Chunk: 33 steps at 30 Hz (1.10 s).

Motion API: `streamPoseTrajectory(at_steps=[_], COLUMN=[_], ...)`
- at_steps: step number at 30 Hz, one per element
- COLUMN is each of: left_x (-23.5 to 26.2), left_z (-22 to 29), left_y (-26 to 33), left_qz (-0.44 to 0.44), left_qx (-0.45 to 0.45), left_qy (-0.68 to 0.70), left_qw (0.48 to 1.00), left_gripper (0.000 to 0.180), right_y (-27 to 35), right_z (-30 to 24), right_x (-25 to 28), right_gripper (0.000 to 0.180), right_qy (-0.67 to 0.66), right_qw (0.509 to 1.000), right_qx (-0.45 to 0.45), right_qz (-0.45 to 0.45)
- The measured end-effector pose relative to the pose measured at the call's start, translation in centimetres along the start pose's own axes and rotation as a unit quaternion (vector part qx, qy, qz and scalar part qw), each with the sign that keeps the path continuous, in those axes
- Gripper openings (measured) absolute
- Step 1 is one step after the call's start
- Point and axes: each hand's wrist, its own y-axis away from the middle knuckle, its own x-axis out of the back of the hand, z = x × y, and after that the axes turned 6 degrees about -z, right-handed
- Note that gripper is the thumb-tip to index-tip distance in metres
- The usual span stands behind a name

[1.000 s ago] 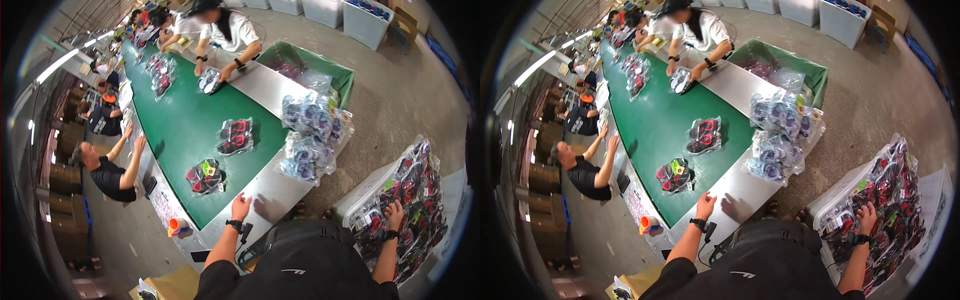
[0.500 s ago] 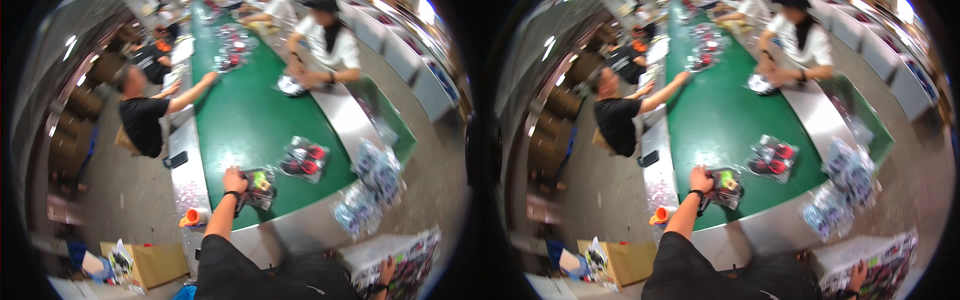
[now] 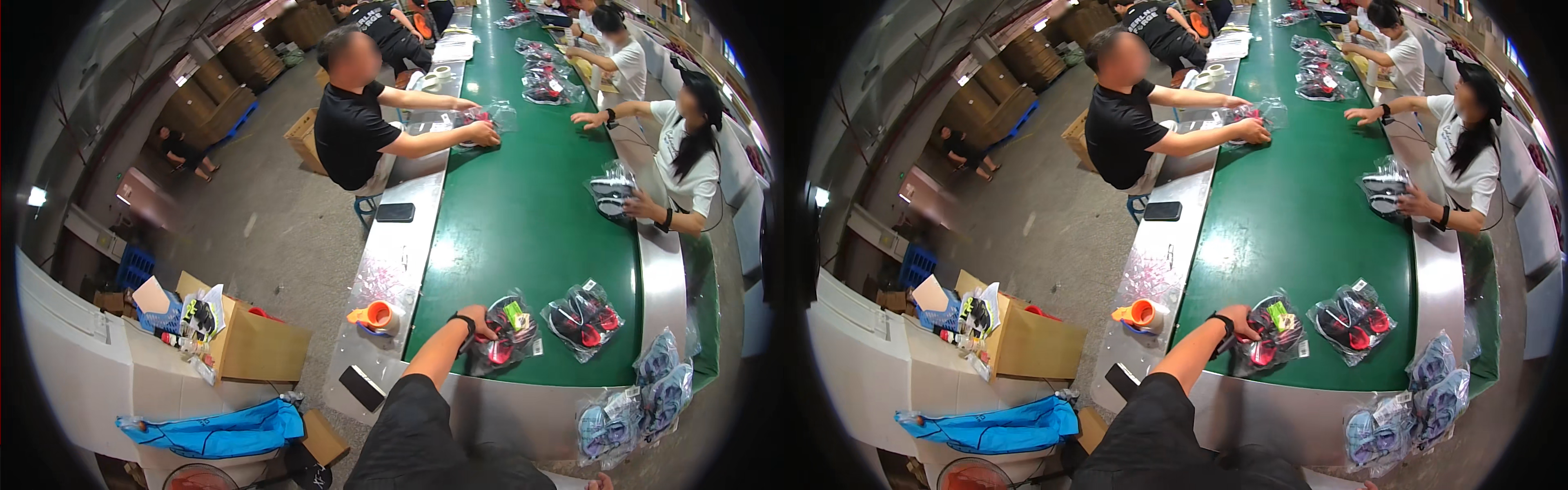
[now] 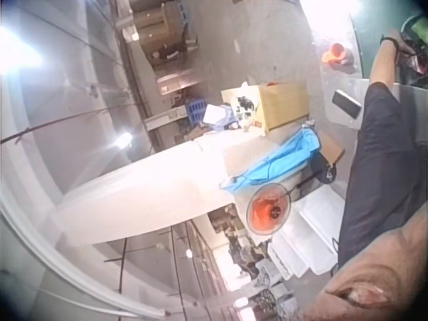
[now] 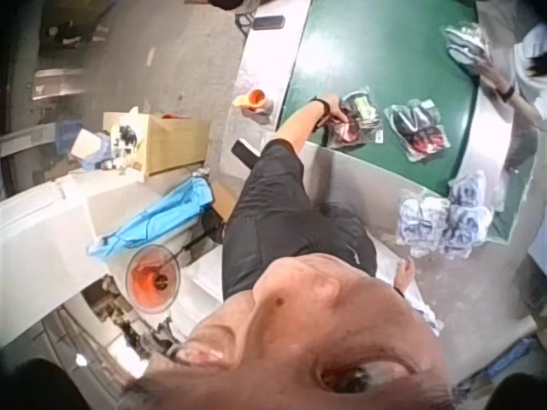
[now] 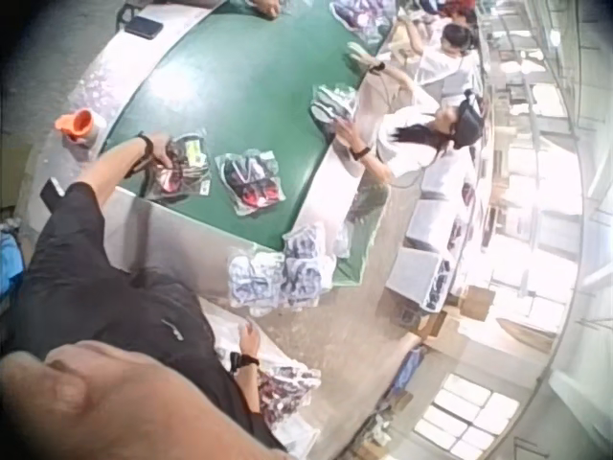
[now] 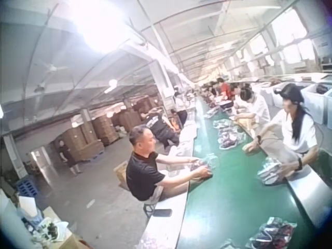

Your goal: The person repeatedly picks packaged sandals from a white bin and places them onto a green conveyor belt. The person handles the items one at a time and moves them along the belt for downstream processing.

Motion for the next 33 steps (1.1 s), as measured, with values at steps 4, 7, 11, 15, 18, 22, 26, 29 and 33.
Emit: streamPoseTrajectory(at_steps=[4, 7, 11, 15, 18, 22, 26, 29, 33], left_x=[-3.8, -5.6, -7.1, -9.2, -11.0, -13.0, -14.3, -14.9, -15.3], left_z=[0.8, 2.4, 4.9, 6.1, 7.7, 12.5, 17.3, 20.3, 24.2], left_y=[2.3, 3.9, 5.5, 5.5, 6.8, 10.1, 12.8, 14.5, 17.9], left_qz=[0.010, 0.129, 0.065, -0.070, -0.147, -0.197, -0.278, -0.325, -0.345], left_qx=[0.022, 0.001, -0.085, -0.189, -0.198, -0.204, -0.190, -0.221, -0.256], left_qy=[0.090, 0.173, 0.510, 0.672, 0.727, 0.746, 0.732, 0.699, 0.646], left_qw=[0.996, 0.976, 0.853, 0.713, 0.641, 0.603, 0.593, 0.598, 0.631], left_gripper=[0.089, 0.084, 0.060, 0.056, 0.059, 0.059, 0.058, 0.054, 0.053], right_y=[-0.1, -0.6, -0.6, 1.1, 1.7, 2.2, 3.3, 4.9, 7.5], right_z=[-1.7, -2.7, -4.2, -6.6, -11.1, -17.1, -21.2, -22.7, -22.5], right_x=[-0.2, -0.1, -1.3, 0.0, 1.2, 3.0, 5.0, 6.0, 6.8], right_gripper=[0.047, 0.047, 0.033, 0.036, 0.031, 0.032, 0.038, 0.043, 0.064], right_qy=[0.030, 0.034, -0.047, -0.193, -0.256, -0.362, -0.284, -0.351, -0.502], right_qw=[0.999, 0.999, 0.998, 0.977, 0.962, 0.921, 0.927, 0.906, 0.842], right_qx=[0.029, 0.031, 0.024, 0.068, 0.072, 0.135, 0.229, 0.230, 0.197], right_qz=[-0.006, -0.026, 0.039, 0.053, 0.059, 0.055, 0.087, 0.050, -0.010])
